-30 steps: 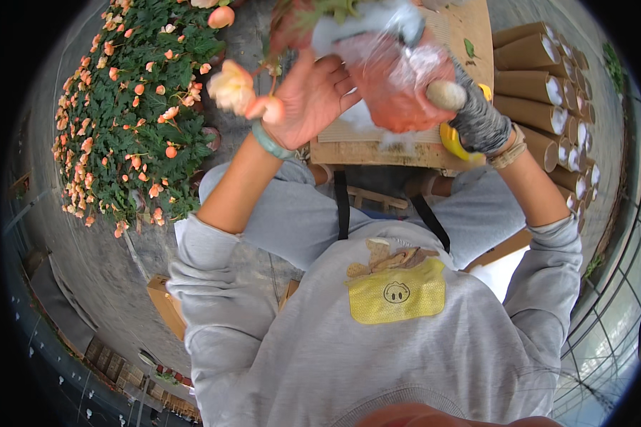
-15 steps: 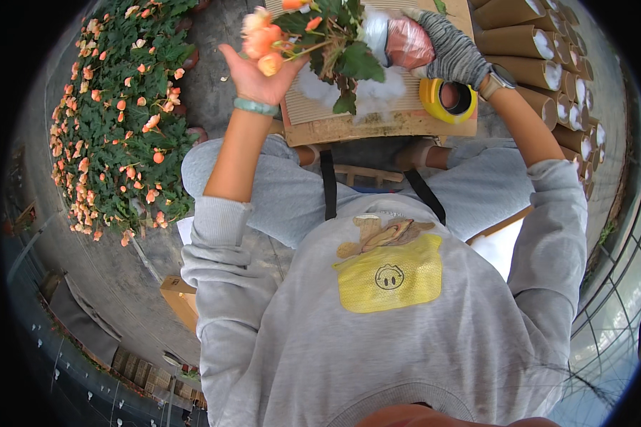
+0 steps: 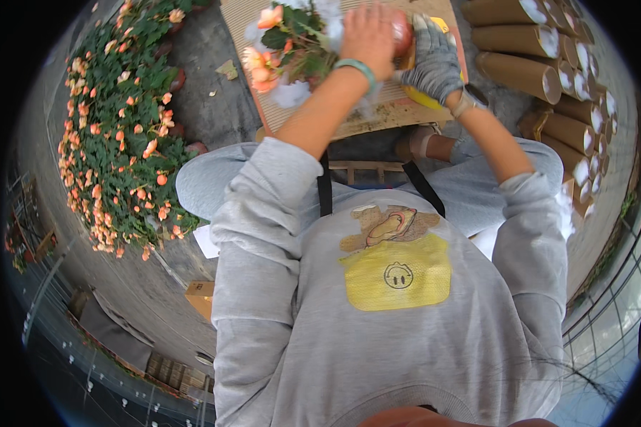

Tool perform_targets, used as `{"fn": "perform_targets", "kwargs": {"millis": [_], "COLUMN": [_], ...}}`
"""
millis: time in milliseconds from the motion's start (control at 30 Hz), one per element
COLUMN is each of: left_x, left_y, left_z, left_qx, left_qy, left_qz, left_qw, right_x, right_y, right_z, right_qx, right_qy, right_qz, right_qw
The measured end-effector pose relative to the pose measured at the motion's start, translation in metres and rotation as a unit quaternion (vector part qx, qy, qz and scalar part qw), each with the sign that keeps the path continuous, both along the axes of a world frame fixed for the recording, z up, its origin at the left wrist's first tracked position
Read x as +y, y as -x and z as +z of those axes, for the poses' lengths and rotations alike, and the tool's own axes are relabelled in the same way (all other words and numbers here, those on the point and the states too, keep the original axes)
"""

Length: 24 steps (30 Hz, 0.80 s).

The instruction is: The person sits on the floor and repeatedly wraps artificial flowers with cotton and cardboard, then seals each bundle with a handheld tape dispenser. The wrapped bundles are placed into a nearby box.

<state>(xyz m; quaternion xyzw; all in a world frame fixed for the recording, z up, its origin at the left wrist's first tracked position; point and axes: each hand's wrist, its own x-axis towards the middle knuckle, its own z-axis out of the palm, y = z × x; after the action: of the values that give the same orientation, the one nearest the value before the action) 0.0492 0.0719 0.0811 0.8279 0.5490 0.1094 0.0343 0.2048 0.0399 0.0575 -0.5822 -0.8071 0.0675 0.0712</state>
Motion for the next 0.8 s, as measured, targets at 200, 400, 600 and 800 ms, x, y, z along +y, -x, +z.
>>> {"fn": "perform_targets", "kwargs": {"millis": [200, 400, 600, 800], "left_x": [0.01, 0.01, -0.006, -0.014], "left_y": [0.017, 0.016, 0.022, 0.014], "left_z": [-0.002, 0.002, -0.028, -0.033], "left_qx": [-0.067, -0.092, -0.051, -0.025], "left_qy": [-0.02, -0.006, -0.057, -0.098], "left_qz": [-0.057, -0.089, -0.095, -0.084], "left_qw": [0.996, 0.992, 0.993, 0.991], "right_x": [-0.051, -0.06, -0.112, -0.085], "right_y": [-0.035, -0.042, 0.017, 0.01], "right_z": [-0.015, 0.007, -0.032, -0.044], "right_qx": [-0.055, 0.023, 0.18, 0.592], "right_qy": [0.011, -0.054, 0.077, 0.196], "right_qz": [-0.035, 0.014, -0.185, -0.265], "right_qw": [0.998, 0.998, 0.963, 0.735]}}
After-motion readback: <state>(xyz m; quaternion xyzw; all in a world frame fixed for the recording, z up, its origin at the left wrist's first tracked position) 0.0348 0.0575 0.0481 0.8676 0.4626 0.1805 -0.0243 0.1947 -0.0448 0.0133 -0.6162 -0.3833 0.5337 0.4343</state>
